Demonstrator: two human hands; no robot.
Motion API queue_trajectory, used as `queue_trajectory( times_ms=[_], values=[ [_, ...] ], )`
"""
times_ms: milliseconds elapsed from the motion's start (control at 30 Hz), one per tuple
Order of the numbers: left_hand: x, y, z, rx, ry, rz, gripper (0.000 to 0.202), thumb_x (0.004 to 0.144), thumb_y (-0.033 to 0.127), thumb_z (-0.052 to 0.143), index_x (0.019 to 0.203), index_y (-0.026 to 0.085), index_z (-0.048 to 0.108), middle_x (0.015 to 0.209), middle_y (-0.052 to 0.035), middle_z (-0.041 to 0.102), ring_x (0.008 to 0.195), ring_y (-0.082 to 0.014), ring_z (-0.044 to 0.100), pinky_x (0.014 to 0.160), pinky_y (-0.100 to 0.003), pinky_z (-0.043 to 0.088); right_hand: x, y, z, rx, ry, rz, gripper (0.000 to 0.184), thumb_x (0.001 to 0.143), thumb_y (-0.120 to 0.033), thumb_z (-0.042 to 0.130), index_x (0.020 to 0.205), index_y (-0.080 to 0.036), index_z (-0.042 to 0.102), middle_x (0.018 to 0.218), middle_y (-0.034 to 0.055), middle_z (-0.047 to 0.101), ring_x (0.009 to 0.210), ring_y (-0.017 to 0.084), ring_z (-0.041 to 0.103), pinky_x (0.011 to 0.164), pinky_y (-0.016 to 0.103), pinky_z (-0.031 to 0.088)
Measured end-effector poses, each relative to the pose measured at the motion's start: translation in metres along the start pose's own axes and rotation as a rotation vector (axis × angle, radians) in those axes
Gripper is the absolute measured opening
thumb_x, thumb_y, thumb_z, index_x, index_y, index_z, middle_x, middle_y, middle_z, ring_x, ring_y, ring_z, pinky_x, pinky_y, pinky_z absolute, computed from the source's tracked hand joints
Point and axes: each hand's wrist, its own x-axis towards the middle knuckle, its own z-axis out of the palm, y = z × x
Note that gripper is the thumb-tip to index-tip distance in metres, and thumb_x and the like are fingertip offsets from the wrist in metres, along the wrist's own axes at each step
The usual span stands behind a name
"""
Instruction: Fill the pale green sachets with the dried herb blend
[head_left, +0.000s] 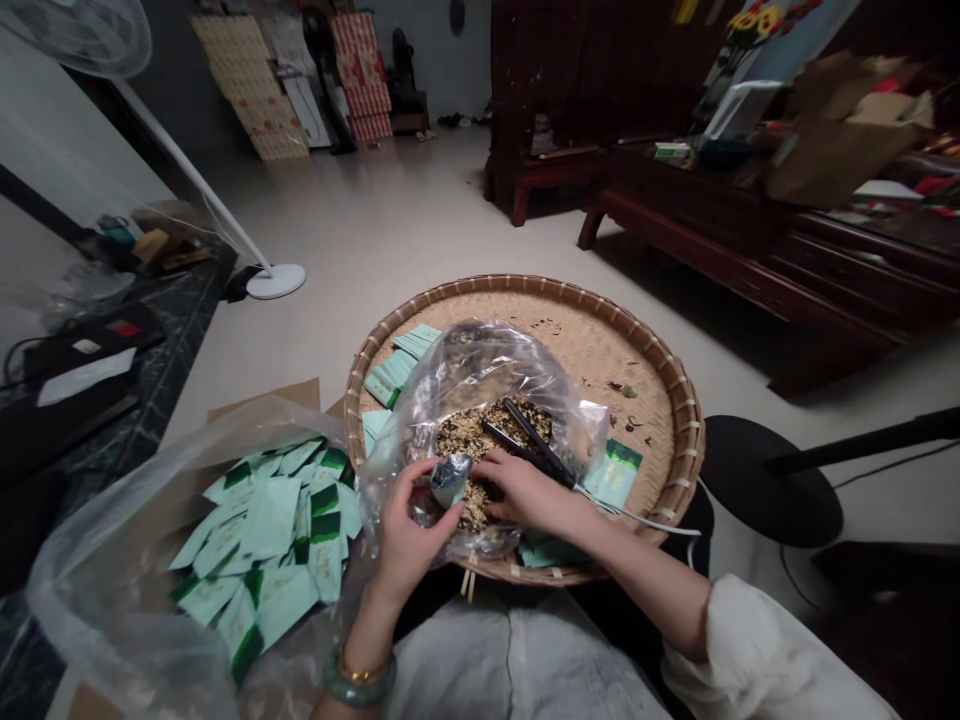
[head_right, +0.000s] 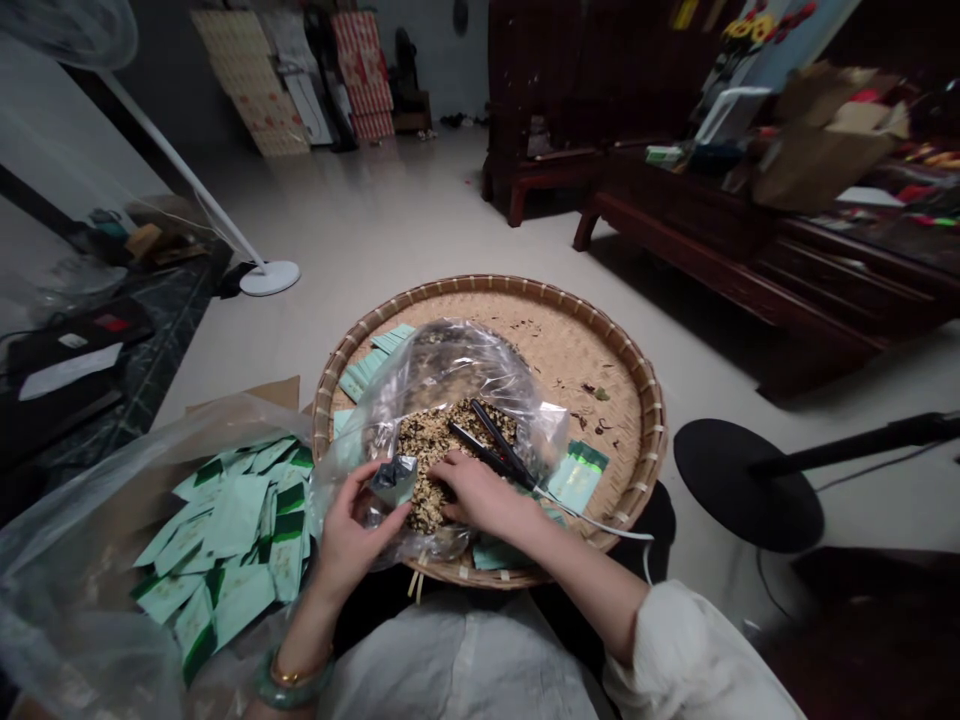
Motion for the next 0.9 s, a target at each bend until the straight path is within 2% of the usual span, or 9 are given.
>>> queue_trajectory(
  times_ms=[100, 267, 400, 500, 600, 767, 900],
  values=[
    [0.000, -0.001, 0.002, -0.010, 0.001, 0.009, 0.042, 0.072, 0.026, 0.070, 0.112, 0.019, 0.056, 0.113, -0.0087, 0.062, 0.100, -0.0219, 0.063, 0.085, -0.035, 0.054, 0.000, 0.004, 0.004, 0.003, 0.042, 0.002, 0.034, 0.071, -0.006, 0.067, 0.104, -0.016, 0.066, 0.098, 0.0074, 0.062, 0.091, 0.020, 0.060, 0.079, 0.027, 0.045],
    [-0.001, -0.003, 0.002, -0.016, 0.000, -0.001, 0.044, 0.072, 0.026, 0.071, 0.113, 0.019, 0.056, 0.114, -0.0094, 0.062, 0.100, -0.0225, 0.063, 0.086, -0.036, 0.053, 0.001, 0.006, 0.005, 0.036, 0.099, 0.013, 0.025, 0.071, -0.004, 0.064, 0.093, -0.016, 0.070, 0.090, 0.0063, 0.068, 0.084, 0.019, 0.063, 0.075, 0.025, 0.045],
    [-0.001, -0.004, 0.001, 0.005, -0.004, 0.012, 0.044, 0.073, 0.026, 0.071, 0.114, 0.019, 0.055, 0.114, -0.0094, 0.062, 0.101, -0.0226, 0.063, 0.087, -0.036, 0.053, -0.001, 0.007, -0.001, 0.156, 0.179, 0.024, 0.024, 0.071, -0.005, 0.062, 0.089, -0.017, 0.072, 0.088, 0.0040, 0.072, 0.079, 0.017, 0.065, 0.073, 0.024, 0.046],
    [0.000, -0.003, 0.001, 0.058, -0.009, 0.044, 0.043, 0.073, 0.025, 0.070, 0.113, 0.019, 0.056, 0.113, -0.0098, 0.062, 0.102, -0.0231, 0.063, 0.088, -0.038, 0.052, -0.004, 0.011, -0.008, 0.262, 0.264, 0.085, 0.018, 0.071, -0.010, 0.064, 0.086, -0.017, 0.072, 0.084, 0.0023, 0.073, 0.076, 0.017, 0.066, 0.070, 0.025, 0.047],
    [0.002, 0.001, 0.003, 0.115, -0.018, 0.079, 0.042, 0.073, 0.024, 0.070, 0.112, 0.019, 0.056, 0.112, -0.0101, 0.062, 0.100, -0.0232, 0.062, 0.082, -0.037, 0.054, -0.010, 0.012, -0.021, 0.423, 0.322, 0.134, 0.014, 0.071, -0.016, 0.066, 0.084, -0.016, 0.072, 0.079, 0.0018, 0.073, 0.070, 0.015, 0.064, 0.063, 0.024, 0.047],
    [0.007, 0.014, 0.011, 0.189, -0.012, 0.156, 0.041, 0.070, 0.018, 0.070, 0.109, 0.022, 0.057, 0.106, -0.0076, 0.063, 0.093, -0.0222, 0.062, 0.067, -0.031, 0.054, -0.019, -0.006, -0.052, 0.564, 0.389, 0.108, 0.016, 0.072, -0.024, 0.068, 0.085, -0.016, 0.070, 0.079, 0.0024, 0.072, 0.063, 0.013, 0.061, 0.057, 0.024, 0.048],
    [0.008, 0.021, 0.020, 0.194, -0.012, 0.160, 0.042, 0.068, 0.015, 0.069, 0.107, 0.021, 0.057, 0.103, -0.0070, 0.063, 0.093, -0.0226, 0.061, 0.064, -0.031, 0.054, -0.021, -0.030, -0.064, 0.419, 0.439, -0.015, 0.012, 0.076, -0.021, 0.067, 0.087, -0.019, 0.071, 0.087, 0.0031, 0.072, 0.076, 0.015, 0.064, 0.064, 0.026, 0.050]
  ],
)
